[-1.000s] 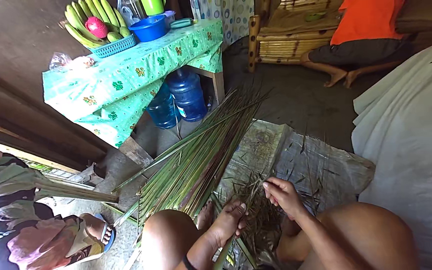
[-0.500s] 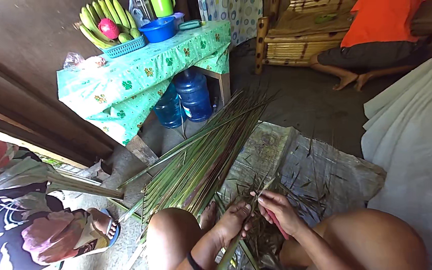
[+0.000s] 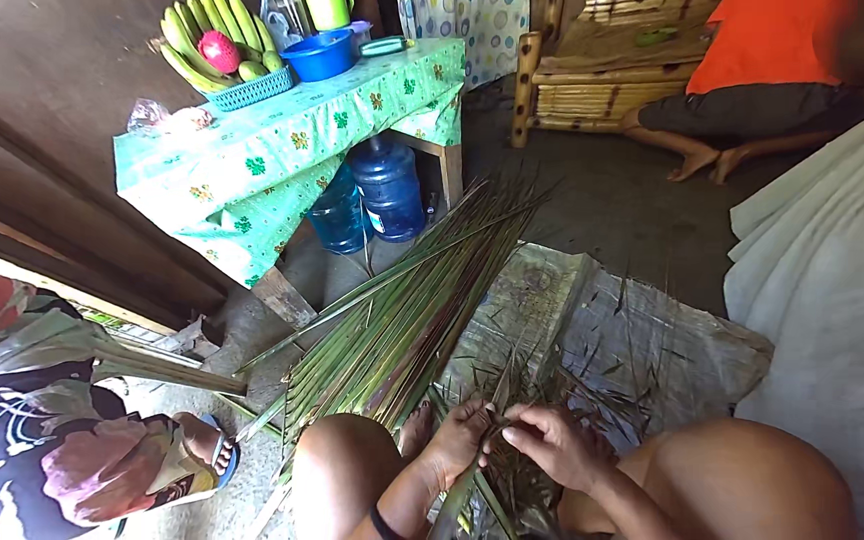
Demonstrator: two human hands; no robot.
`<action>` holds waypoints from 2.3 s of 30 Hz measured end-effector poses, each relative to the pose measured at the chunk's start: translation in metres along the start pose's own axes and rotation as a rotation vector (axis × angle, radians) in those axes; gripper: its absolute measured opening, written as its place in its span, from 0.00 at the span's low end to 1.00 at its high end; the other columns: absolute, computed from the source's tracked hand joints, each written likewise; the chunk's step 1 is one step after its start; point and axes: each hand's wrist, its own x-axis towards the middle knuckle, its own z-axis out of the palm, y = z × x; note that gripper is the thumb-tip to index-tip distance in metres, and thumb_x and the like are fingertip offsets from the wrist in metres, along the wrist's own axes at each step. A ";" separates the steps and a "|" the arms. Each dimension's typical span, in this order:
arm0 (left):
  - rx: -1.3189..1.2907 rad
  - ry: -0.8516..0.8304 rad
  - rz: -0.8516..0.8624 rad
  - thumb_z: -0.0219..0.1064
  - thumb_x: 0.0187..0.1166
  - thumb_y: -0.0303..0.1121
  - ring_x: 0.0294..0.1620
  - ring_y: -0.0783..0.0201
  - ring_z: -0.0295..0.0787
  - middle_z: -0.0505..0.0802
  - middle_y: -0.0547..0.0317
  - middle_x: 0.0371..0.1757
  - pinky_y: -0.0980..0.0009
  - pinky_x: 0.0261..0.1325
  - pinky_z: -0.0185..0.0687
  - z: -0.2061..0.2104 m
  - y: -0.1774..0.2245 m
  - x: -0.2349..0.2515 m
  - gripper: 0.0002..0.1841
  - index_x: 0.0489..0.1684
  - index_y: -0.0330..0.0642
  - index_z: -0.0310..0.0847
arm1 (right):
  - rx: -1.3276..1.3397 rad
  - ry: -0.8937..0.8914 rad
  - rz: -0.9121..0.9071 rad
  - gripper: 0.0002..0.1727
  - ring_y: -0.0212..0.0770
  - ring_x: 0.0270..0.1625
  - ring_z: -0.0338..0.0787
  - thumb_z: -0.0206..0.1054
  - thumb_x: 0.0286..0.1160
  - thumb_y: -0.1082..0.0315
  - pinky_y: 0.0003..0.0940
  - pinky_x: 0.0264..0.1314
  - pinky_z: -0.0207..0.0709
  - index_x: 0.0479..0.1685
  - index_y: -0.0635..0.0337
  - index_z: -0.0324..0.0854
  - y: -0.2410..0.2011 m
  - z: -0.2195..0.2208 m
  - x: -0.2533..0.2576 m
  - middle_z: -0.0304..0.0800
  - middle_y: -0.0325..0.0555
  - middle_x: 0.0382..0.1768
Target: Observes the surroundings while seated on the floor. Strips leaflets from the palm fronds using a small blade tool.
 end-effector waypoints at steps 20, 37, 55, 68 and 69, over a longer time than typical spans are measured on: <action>-0.041 -0.077 -0.006 0.39 0.96 0.35 0.11 0.80 0.67 0.74 0.71 0.17 0.86 0.16 0.66 0.003 -0.002 -0.001 0.16 0.41 0.44 0.71 | -0.270 0.156 0.051 0.17 0.34 0.30 0.87 0.63 0.79 0.62 0.33 0.38 0.83 0.44 0.68 0.90 0.015 -0.026 0.017 0.91 0.49 0.30; -0.073 -0.118 -0.040 0.38 0.96 0.36 0.10 0.79 0.66 0.74 0.71 0.17 0.85 0.15 0.66 0.003 -0.005 0.002 0.16 0.41 0.46 0.70 | -0.166 0.137 0.096 0.15 0.23 0.25 0.80 0.62 0.79 0.64 0.21 0.32 0.76 0.43 0.68 0.89 0.020 -0.031 0.022 0.87 0.41 0.26; 0.004 -0.157 -0.023 0.45 0.94 0.35 0.25 0.72 0.86 0.87 0.65 0.28 0.77 0.31 0.86 -0.004 -0.004 -0.004 0.12 0.47 0.45 0.74 | 0.528 0.132 0.352 0.17 0.25 0.14 0.76 0.52 0.85 0.68 0.18 0.15 0.70 0.61 0.65 0.83 -0.001 -0.026 0.020 0.81 0.33 0.17; -0.006 -0.035 -0.003 0.43 0.96 0.33 0.12 0.80 0.66 0.73 0.71 0.18 0.85 0.17 0.64 0.003 -0.003 0.000 0.13 0.45 0.44 0.73 | -0.197 0.063 0.035 0.16 0.28 0.27 0.83 0.63 0.79 0.60 0.27 0.35 0.78 0.40 0.66 0.89 0.012 -0.024 0.014 0.88 0.43 0.27; -0.004 -0.042 -0.001 0.43 0.96 0.33 0.12 0.80 0.65 0.73 0.71 0.17 0.85 0.16 0.64 0.003 -0.003 0.000 0.13 0.45 0.43 0.73 | -0.204 0.118 0.063 0.16 0.28 0.27 0.83 0.62 0.79 0.62 0.27 0.34 0.79 0.42 0.68 0.89 0.015 -0.029 0.018 0.89 0.44 0.27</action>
